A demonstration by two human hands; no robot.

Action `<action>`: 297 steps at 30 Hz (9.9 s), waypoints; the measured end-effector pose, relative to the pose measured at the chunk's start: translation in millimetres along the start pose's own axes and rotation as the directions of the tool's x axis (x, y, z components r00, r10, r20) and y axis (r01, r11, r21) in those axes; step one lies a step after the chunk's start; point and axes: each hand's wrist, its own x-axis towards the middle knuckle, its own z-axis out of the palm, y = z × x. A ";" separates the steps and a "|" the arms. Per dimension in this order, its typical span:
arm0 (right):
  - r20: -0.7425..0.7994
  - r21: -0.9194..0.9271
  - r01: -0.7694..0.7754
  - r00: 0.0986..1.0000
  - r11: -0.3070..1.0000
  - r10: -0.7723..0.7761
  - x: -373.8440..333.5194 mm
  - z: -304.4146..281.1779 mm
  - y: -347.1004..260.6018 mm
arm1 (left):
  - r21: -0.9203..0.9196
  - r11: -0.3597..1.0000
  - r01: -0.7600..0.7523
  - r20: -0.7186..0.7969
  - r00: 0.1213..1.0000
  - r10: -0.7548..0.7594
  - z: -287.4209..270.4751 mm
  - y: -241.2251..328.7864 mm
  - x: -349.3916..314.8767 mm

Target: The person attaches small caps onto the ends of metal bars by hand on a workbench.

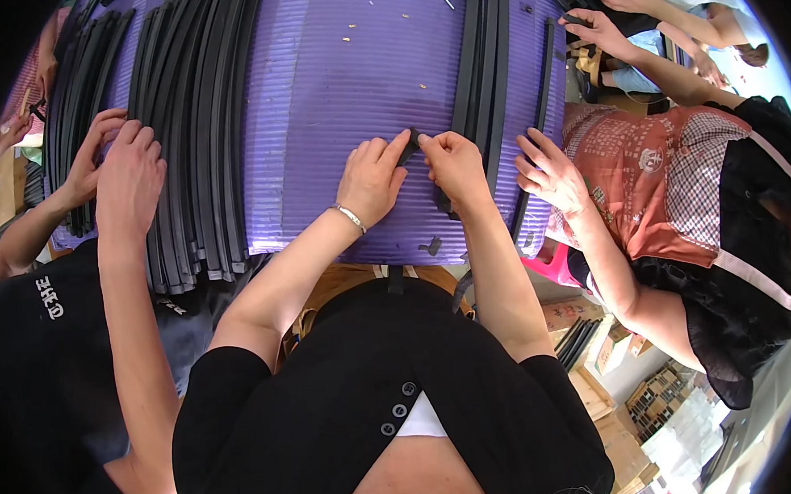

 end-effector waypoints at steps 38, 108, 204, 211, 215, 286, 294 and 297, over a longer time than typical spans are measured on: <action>-0.116 -0.212 0.217 0.963 0.953 -0.245 20.5 9.7 34.3 | 0.050 0.997 0.060 0.090 0.994 -0.065 6.8 -7.7 4.1; 0.249 -0.213 -0.196 0.937 0.957 0.247 40.5 -18.3 -17.0 | 0.040 0.991 0.129 0.097 0.986 -0.132 8.2 -6.6 13.6; 0.100 -0.586 0.189 0.982 0.788 -0.161 -63.7 18.4 47.6 | 0.393 0.843 0.366 -0.063 0.926 -0.373 23.0 -0.4 37.0; 0.075 -0.462 0.259 0.964 0.848 -0.254 -88.3 10.4 59.7 | 0.593 0.796 0.124 -0.187 0.982 -0.013 39.5 8.3 18.8; 0.063 -0.394 0.334 0.939 0.856 -0.337 -97.4 5.1 72.2 | 0.587 0.801 0.118 -0.267 0.962 0.054 47.5 3.7 13.2; 0.324 -0.543 0.229 0.945 0.808 -0.050 -74.1 29.7 61.1 | 0.364 0.719 0.592 0.198 0.705 -0.681 36.0 18.8 63.8; 0.473 -0.457 -0.078 0.823 0.886 0.316 -57.0 22.9 26.7 | 0.385 0.703 0.598 0.224 0.678 -0.700 31.5 29.2 68.9; 0.487 -0.415 -0.109 0.812 0.903 0.321 -51.9 27.0 29.3 | 0.358 0.711 0.605 0.172 0.705 -0.687 32.1 27.1 64.9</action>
